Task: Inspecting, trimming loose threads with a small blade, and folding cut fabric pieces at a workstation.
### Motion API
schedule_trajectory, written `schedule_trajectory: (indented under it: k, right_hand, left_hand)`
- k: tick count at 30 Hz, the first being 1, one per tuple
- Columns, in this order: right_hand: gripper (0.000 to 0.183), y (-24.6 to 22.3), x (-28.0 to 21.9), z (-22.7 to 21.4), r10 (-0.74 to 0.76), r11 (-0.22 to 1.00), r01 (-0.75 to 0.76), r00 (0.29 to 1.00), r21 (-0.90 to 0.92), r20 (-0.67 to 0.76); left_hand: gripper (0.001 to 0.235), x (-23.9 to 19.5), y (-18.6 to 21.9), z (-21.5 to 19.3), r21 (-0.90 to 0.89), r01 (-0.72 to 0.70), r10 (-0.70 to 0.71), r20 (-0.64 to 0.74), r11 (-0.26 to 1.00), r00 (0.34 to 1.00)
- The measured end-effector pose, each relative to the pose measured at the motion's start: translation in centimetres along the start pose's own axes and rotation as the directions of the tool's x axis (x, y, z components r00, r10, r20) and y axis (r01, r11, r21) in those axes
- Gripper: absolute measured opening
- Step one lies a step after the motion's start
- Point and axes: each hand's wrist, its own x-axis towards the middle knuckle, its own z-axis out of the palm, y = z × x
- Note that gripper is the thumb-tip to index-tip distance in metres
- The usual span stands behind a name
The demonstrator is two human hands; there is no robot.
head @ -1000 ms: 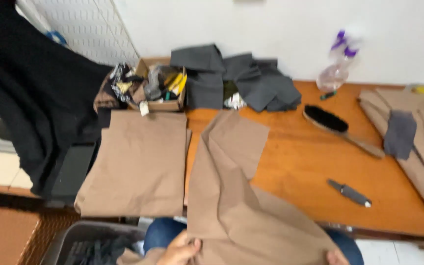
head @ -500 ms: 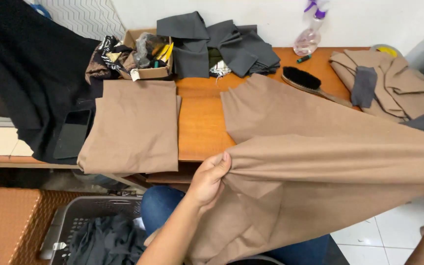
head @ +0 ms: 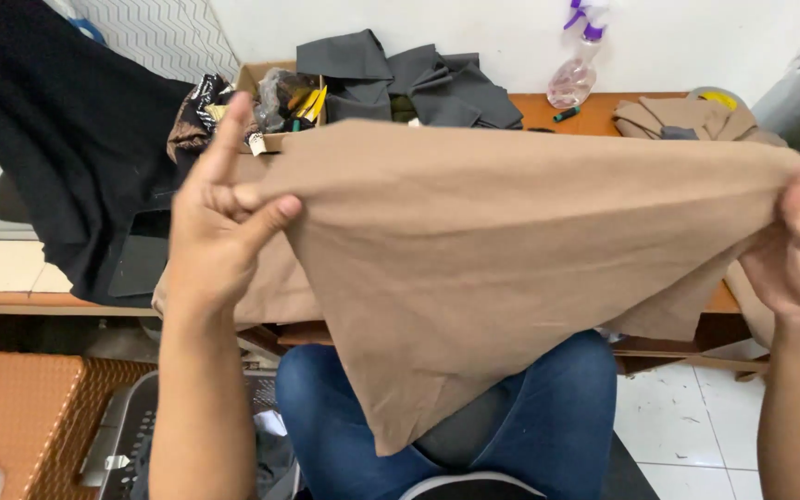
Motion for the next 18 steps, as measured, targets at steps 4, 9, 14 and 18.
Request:
schedule_trajectory:
  k: [4,9,14,18]
  right_hand:
    - [0.073,-4.2,1.4,7.9,-0.094,0.982,0.085,0.995,0.168,0.045]
    - [0.060,-6.7,4.0,13.5,0.115,0.960,-0.142,0.986,0.242,0.121]
    - [0.051,-3.6,5.7,13.4,0.263,0.950,-0.277,0.959,0.144,0.110]
    - [0.076,-4.9,4.1,15.9,0.437,0.865,-0.493,0.831,0.090,0.345]
  left_hand:
    - [0.075,1.5,0.8,-3.3,0.299,-0.264,0.337,-0.226,0.917,0.914]
    - [0.116,2.3,0.5,-4.0,0.344,0.067,-0.043,-0.078,0.936,0.996]
    - [0.081,1.9,-3.0,-5.1,0.164,0.053,-0.003,-0.290,0.985,0.957]
    - [0.101,0.9,-5.2,-5.5,-0.104,0.063,-0.083,-0.203,0.993,0.976]
